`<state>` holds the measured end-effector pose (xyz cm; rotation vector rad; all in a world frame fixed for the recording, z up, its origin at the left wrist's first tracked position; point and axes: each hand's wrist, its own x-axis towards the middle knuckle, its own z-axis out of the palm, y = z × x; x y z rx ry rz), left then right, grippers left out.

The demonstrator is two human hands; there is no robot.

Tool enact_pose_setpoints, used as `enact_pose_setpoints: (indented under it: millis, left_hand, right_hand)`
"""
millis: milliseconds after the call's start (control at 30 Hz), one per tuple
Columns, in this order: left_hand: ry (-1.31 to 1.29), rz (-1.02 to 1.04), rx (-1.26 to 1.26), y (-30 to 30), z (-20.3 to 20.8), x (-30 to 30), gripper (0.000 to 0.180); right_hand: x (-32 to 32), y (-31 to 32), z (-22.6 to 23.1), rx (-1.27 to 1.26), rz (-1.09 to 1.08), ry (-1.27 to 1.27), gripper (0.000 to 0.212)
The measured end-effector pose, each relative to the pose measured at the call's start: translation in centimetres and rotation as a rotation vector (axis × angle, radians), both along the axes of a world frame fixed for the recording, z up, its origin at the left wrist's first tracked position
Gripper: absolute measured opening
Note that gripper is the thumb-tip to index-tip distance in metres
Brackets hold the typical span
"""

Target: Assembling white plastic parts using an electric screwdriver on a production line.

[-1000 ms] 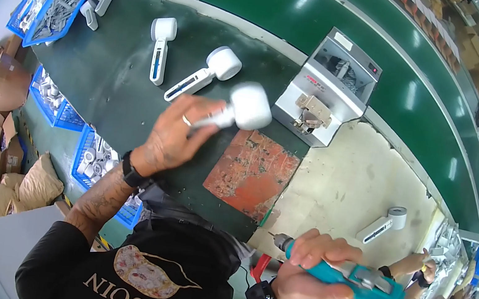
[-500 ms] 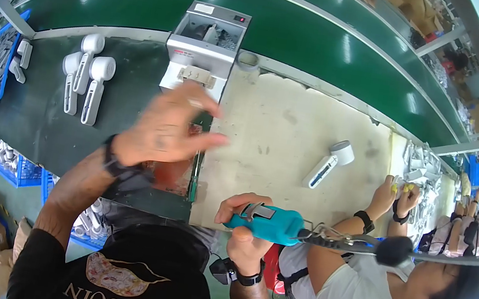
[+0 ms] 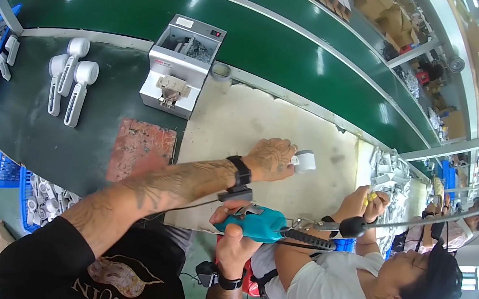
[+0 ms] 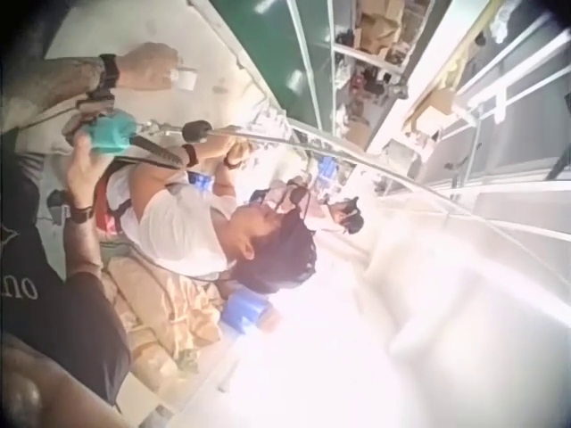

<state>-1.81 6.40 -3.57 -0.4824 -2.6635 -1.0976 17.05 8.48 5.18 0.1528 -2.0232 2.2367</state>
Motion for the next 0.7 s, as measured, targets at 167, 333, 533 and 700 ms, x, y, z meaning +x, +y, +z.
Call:
enact_pose_setpoints:
  millis: [167, 333, 533, 700]
  left_hand:
    - [0.265, -0.134, 0.211, -9.9, 3.2, 4.7, 0.031]
    - [0.2, -0.11, 0.089, -19.9, 6.0, 12.3, 0.024]
    - [0.313, -0.079, -0.035, -26.7, 3.1, 16.2, 0.039]
    - [0.319, -0.022, 0.019, -27.0, 3.3, 17.8, 0.037]
  right_hand:
    - [-1.5, 0.7, -1.7, 0.11, -0.051, 0.087, 0.078]
    - [-3.5, -1.3, -3.3, 0.092, 0.012, 0.07, 0.076]
    - [-3.1, -6.8, 0.4, -0.07, 0.121, 0.095, 0.079]
    - [-4.7, -11.5, 0.2, -0.203, 0.175, 0.188, 0.075]
